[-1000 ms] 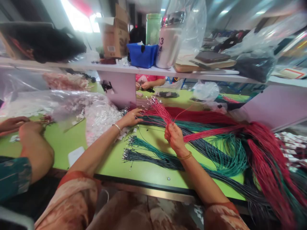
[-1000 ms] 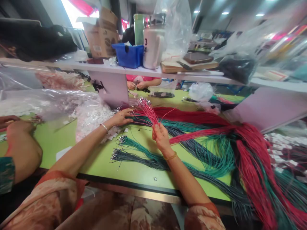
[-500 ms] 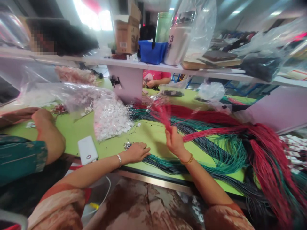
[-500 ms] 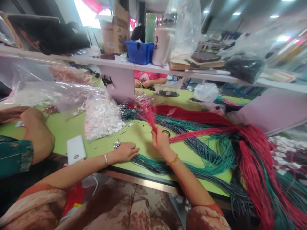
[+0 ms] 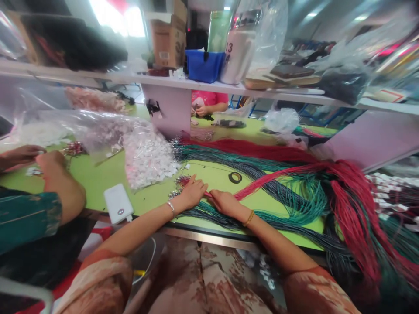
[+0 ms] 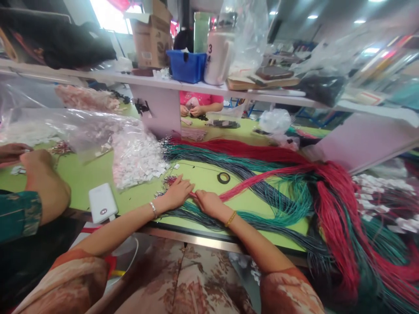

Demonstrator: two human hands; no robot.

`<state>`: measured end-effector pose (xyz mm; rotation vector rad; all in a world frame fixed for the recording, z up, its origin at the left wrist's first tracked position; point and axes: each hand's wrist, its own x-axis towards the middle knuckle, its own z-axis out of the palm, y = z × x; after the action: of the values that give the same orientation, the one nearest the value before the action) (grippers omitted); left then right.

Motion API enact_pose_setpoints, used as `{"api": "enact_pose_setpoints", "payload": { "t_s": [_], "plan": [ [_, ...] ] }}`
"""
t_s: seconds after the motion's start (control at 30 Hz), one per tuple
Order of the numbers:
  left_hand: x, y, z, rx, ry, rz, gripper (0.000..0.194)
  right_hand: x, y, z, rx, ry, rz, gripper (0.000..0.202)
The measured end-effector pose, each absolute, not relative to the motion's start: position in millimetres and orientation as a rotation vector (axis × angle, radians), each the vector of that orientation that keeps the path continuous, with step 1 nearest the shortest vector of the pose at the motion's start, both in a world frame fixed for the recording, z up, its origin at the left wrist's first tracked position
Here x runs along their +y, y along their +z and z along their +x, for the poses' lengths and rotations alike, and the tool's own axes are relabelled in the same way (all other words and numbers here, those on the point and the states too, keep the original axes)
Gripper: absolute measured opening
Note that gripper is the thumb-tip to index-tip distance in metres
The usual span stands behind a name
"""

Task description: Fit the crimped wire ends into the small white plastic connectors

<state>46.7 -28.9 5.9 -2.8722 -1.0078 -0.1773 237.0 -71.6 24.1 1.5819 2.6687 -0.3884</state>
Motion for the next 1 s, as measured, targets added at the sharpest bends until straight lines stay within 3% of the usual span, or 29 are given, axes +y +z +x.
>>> {"api": "enact_pose_setpoints", "payload": {
  "t_s": [0.17,0.37,0.53,0.6,0.7,0.77,0.87,1.0],
  "plan": [
    [-26.0,2.9,46.4,-1.02,0.047,-2.971,0.045,-82.8,17.8,277.2,2.744,-0.393,1.535,0.027],
    [-15.3,6.6,49.3,-1.231,0.105,-2.975,0.047,-88.3,14.2,341.4,2.479,-0.202,1.808,0.025],
    [-25.3,12.4,47.1,-1.083,-0.147,-3.087,0.073,-87.7,36.0,366.1,2.571,-0.383,1.766,0.052],
    [-36.4,9.5,44.1,-1.006,-0.185,-3.15,0.089,-77.6,49.1,354.3,2.746,-0.569,1.639,0.053],
    [-51.2,-0.1,40.1,-0.964,-0.199,-3.2,0.106,-43.6,59.3,310.8,3.048,-0.778,1.512,0.029],
    [-57.2,-6.3,38.8,-0.948,-0.194,-3.208,0.112,-10.2,54.7,270.1,3.159,-0.83,1.49,0.024],
    [-61.5,-10.2,38.7,-0.957,-0.179,-3.197,0.114,43.2,33.4,209.2,3.202,-0.699,1.476,0.022],
    [-64.4,-5.7,39.8,-0.994,-0.205,-3.171,0.102,90.7,1.8,161.2,3.039,-0.543,1.527,0.021]
  ]
}}
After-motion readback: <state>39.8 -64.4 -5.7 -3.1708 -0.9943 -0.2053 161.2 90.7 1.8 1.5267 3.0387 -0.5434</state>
